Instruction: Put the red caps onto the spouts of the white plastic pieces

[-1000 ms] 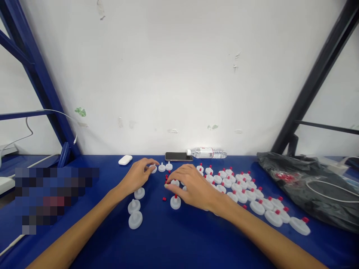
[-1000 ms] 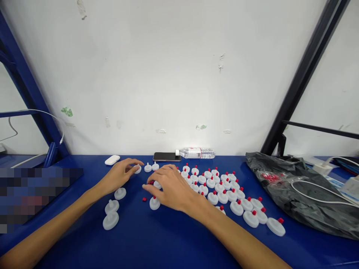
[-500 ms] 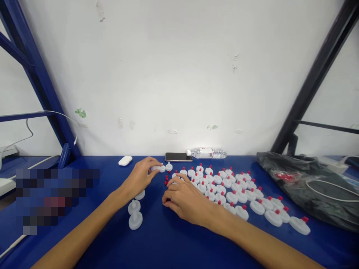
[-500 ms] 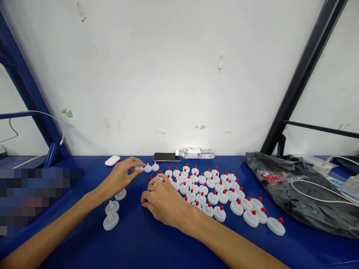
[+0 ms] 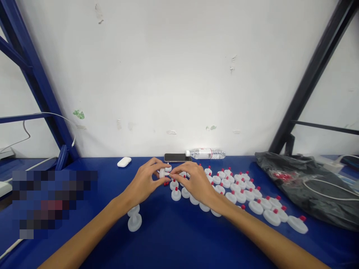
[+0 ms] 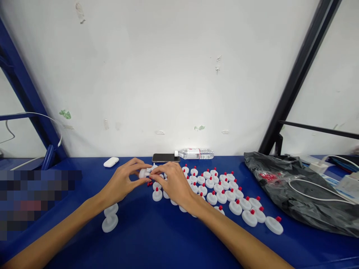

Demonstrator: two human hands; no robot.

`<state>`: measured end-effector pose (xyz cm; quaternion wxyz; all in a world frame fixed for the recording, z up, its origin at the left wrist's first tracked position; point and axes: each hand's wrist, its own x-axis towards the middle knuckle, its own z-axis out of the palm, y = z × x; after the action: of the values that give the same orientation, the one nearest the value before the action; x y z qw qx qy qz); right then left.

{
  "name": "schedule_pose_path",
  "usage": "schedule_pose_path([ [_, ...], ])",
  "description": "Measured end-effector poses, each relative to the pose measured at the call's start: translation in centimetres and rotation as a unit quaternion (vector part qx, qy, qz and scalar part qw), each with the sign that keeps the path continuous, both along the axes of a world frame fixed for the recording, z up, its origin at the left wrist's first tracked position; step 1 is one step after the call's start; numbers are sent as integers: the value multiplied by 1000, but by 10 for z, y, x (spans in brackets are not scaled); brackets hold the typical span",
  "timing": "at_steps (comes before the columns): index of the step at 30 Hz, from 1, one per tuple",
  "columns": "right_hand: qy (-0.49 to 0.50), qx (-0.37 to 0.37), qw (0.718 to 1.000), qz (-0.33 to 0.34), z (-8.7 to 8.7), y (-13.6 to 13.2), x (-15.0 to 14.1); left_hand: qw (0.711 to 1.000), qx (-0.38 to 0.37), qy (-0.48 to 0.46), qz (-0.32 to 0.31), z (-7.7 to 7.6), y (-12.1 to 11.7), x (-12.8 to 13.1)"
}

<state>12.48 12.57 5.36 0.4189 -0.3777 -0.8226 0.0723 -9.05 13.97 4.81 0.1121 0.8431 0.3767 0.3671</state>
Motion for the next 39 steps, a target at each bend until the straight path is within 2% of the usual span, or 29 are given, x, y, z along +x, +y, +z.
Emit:
schedule_pose_path([
  [4, 22, -12, 1000, -8, 0, -3, -3, 999, -5, -30, -12, -1, -1, 3],
  [17, 42, -21, 998, -39, 10, -5, 2, 998, 5, -55, 13, 5, -4, 5],
  [29, 86, -40, 995, -2, 11, -3, 2, 996, -21, -89, -14, 4, -3, 6],
  [33, 117, -78, 990, 18, 11, -4, 1, 990, -57, -122, -32, 4, -5, 8],
  [39, 184, -173, 964, 81, 14, -5, 0, 962, -179, -185, -87, 12, -16, 12],
])
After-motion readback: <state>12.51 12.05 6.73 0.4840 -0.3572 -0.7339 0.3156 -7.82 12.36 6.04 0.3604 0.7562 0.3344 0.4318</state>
